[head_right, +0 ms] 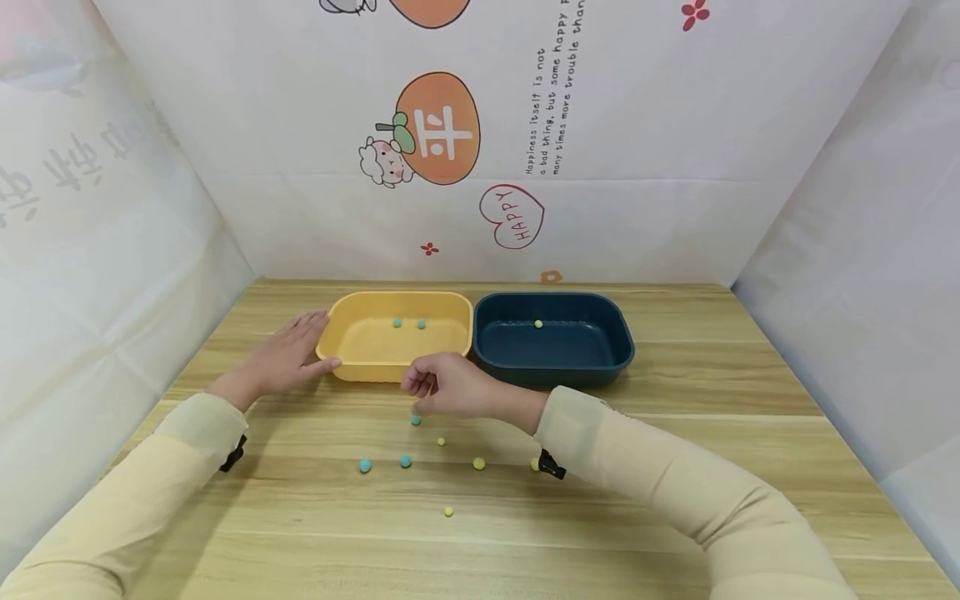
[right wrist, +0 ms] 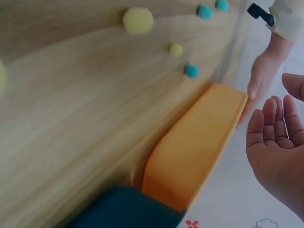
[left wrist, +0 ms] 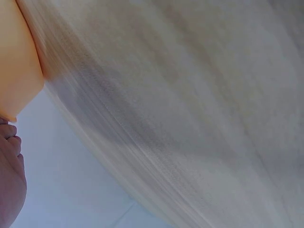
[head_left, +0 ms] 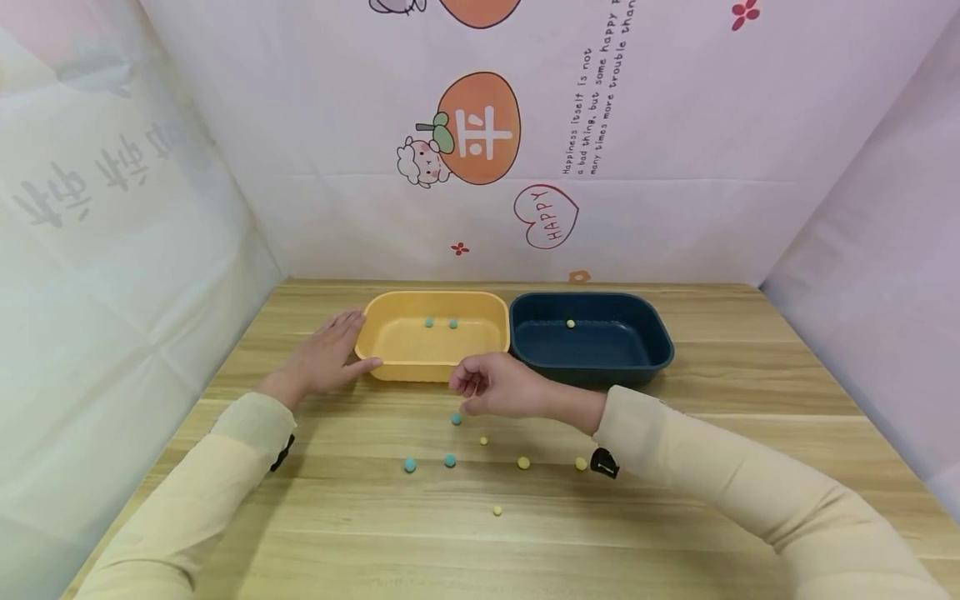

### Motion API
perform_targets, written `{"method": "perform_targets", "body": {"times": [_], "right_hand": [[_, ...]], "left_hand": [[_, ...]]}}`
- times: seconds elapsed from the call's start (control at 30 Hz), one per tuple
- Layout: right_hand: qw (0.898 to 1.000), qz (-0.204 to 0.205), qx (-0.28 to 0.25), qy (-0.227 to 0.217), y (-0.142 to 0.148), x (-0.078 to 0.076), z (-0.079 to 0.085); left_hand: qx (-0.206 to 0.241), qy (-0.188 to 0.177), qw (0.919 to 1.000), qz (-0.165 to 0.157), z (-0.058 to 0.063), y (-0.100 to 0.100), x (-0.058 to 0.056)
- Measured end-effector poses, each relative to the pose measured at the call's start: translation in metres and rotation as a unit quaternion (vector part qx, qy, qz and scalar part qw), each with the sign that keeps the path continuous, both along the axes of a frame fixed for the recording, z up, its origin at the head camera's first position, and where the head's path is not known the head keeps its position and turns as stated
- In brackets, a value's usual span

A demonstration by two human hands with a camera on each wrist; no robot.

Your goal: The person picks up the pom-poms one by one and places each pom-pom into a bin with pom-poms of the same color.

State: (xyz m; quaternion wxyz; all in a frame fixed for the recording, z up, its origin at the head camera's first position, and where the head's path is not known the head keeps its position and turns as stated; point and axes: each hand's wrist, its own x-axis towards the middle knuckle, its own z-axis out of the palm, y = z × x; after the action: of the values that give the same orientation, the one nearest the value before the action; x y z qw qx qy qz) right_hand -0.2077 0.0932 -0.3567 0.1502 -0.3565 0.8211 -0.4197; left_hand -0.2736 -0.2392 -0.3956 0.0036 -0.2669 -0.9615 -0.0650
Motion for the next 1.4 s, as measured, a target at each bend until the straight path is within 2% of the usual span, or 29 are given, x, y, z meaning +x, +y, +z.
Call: {"method": "perform_targets", "body": {"times": [0.27,0.57,0.97,1.4], "right_hand": [[0.999,0.047,0.013,0.018,-0.008,0.009,-0.011],[0.997,0.068,0.027,0.001,-0.014,0.017,-0.021],[0.994,0.049,0.092,-0.010,-0.023,0.022,-0.035],[0.990,0.071,0.124,-0.009,-0.029,0.025,-0.042]], "left_hand": [[-0.005,-0.007,0.9999,0.005,-0.001,-0.001,0.001],[-0.002,-0.001,1.0000,0.002,-0.002,-0.001,0.001],[0.005,0.000,1.0000,0.000,0.001,0.000,0.002],[-0.001,-0.002,1.0000,0.002,0.001,-0.001,0.001]]}}
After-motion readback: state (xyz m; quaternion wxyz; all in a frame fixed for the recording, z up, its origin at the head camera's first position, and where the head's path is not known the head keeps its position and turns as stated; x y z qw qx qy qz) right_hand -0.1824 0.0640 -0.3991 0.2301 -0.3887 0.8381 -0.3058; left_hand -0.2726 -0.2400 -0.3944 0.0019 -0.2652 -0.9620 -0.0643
